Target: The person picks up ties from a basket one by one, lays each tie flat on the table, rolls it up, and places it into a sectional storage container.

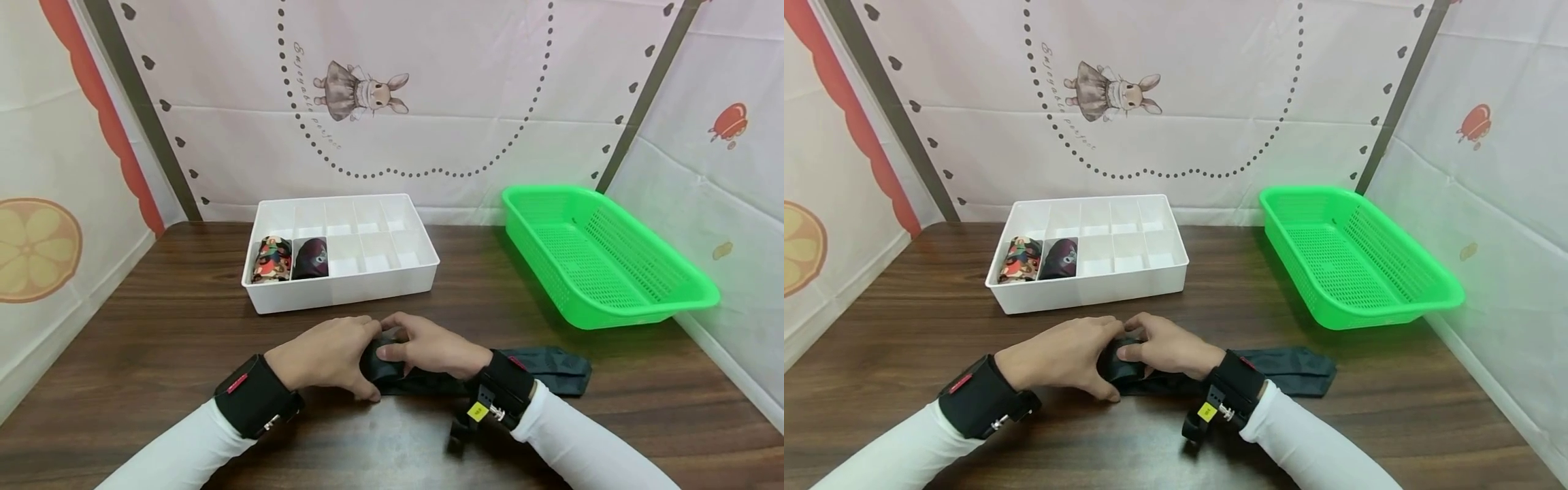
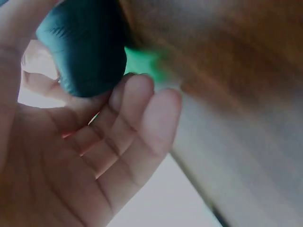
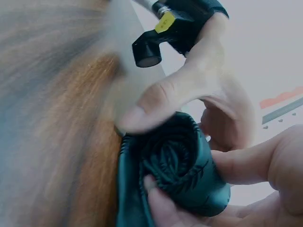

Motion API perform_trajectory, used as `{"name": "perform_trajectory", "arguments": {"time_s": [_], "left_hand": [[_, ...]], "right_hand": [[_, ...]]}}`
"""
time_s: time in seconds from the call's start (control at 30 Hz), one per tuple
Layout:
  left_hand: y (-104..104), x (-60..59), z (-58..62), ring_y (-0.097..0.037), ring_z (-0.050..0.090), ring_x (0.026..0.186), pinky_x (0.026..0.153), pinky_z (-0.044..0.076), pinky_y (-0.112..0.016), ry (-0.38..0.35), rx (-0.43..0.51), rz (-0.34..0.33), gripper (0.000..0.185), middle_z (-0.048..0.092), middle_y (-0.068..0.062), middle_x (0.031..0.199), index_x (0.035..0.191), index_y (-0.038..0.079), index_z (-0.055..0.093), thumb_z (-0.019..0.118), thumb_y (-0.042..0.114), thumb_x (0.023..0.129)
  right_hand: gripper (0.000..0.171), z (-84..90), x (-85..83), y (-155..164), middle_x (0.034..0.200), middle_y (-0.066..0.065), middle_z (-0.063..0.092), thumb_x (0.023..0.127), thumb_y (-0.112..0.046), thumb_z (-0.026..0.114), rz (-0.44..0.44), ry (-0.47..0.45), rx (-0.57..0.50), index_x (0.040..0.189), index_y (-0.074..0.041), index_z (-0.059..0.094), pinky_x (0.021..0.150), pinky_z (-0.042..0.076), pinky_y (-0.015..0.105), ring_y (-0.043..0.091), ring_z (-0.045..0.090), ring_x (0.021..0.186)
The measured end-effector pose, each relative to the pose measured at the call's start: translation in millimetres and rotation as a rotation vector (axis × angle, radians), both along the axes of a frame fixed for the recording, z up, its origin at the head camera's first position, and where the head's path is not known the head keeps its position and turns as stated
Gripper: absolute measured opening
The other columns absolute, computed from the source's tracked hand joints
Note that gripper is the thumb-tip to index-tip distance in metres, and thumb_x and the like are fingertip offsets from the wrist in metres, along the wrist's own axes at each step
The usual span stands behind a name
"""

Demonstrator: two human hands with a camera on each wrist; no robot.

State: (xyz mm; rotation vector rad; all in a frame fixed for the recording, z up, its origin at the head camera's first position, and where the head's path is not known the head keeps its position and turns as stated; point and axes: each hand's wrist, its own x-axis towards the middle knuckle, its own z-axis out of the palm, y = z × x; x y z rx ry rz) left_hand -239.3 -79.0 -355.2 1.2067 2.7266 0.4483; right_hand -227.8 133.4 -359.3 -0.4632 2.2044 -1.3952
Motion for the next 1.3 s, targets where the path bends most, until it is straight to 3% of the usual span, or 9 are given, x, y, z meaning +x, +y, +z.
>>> {"name": "perform_trajectory", "arguments": {"time_s": [0.1,0.23,0.33,0.53,0.8,0.9,1.07,1.13,1.3], "left_hand": [[1,0.8,-2.6,-0.012,0.058,0.083,0.077,0.052,-0.034,0.034,0.025,-0.01,0.048,0.063,0.006,0.095,0.107,0.011,0.068,0.093,0.035,0.074],[2,1.0,-5.2,-0.009,0.053,0.072,0.067,0.048,-0.029,0.062,0.04,-0.038,0.033,0.058,0.009,0.082,0.092,0.016,0.066,0.089,0.027,0.071],[2,0.7,-4.5,-0.01,0.049,0.069,0.063,0.044,-0.029,0.059,0.025,-0.055,0.032,0.055,0.008,0.079,0.087,0.016,0.064,0.089,0.024,0.068],[1,-1.5,0.3,-0.011,0.052,0.075,0.066,0.047,-0.03,0.006,0.001,-0.035,0.038,0.057,0.007,0.086,0.099,0.014,0.069,0.09,0.025,0.069],[0,-0.1,-1.0,-0.011,0.058,0.084,0.076,0.053,-0.034,0.06,0.016,-0.034,0.061,0.058,0.005,0.102,0.12,0.01,0.067,0.092,0.045,0.076],[1,0.0,-4.2,-0.011,0.057,0.082,0.075,0.052,-0.033,0.059,0.045,-0.056,0.052,0.056,0.005,0.098,0.116,0.009,0.068,0.092,0.035,0.078],[3,-0.2,-4.4,-0.012,0.053,0.077,0.072,0.049,-0.031,0.072,0.06,-0.084,0.037,0.056,0.005,0.091,0.101,0.01,0.07,0.091,0.021,0.073],[3,-0.1,-2.3,-0.012,0.052,0.077,0.071,0.048,-0.031,0.078,0.045,-0.085,0.035,0.057,0.005,0.089,0.098,0.011,0.07,0.091,0.02,0.071],[3,-0.4,2.6,-0.011,0.054,0.077,0.071,0.049,-0.03,0.051,0.006,-0.071,0.039,0.057,0.005,0.092,0.103,0.009,0.071,0.092,0.022,0.072]], "right_hand": [[0.055,0.9,2.7,0,0.107,0.01,0.07,0.104,-0.021,0.069,-0.014,0.046,0.025,0.149,0.003,0.047,0.072,0.056,0.034,0.02,0.067,0.079],[0.065,4.4,9.6,-7,0.082,0.002,0.065,0.101,-0.032,0.074,-0.051,0.322,0.211,0.148,0.005,0.048,0.06,0.05,0.029,0.013,0.06,0.062],[0.071,7.4,16.4,-14,0.066,-0.004,0.054,0.099,-0.037,0.075,-0.07,0.434,0.326,0.148,0.006,0.047,0.054,0.04,0.029,0.01,0.049,0.053],[0.07,3.7,14.6,-10,0.07,0.004,0.062,0.099,-0.038,0.075,-0.043,0.216,0.236,0.148,0.004,0.047,0.053,0.053,0.034,0.019,0.059,0.05],[0.052,-2.0,2.9,16,0.111,0.018,0.07,0.106,-0.007,0.064,0.046,-0.111,-0.103,0.152,0.004,0.042,0.077,0.062,0.041,0.029,0.073,0.079],[0.056,1.1,3.2,12,0.103,0.017,0.071,0.105,-0.012,0.067,0.026,-0.068,-0.058,0.152,0.005,0.041,0.074,0.062,0.04,0.028,0.074,0.076],[0.071,11.3,13.6,-7,0.071,0.002,0.062,0.101,-0.034,0.074,-0.048,0.295,0.253,0.152,0.005,0.042,0.054,0.048,0.031,0.015,0.059,0.055],[0.074,11.4,16.8,-14,0.065,-0.003,0.054,0.099,-0.036,0.073,-0.069,0.388,0.319,0.152,0.006,0.042,0.053,0.04,0.029,0.012,0.049,0.051],[0.074,6.0,11.9,-13,0.065,0.002,0.058,0.097,-0.035,0.075,-0.058,0.235,0.237,0.152,0.003,0.044,0.053,0.049,0.031,0.015,0.054,0.049]]}}
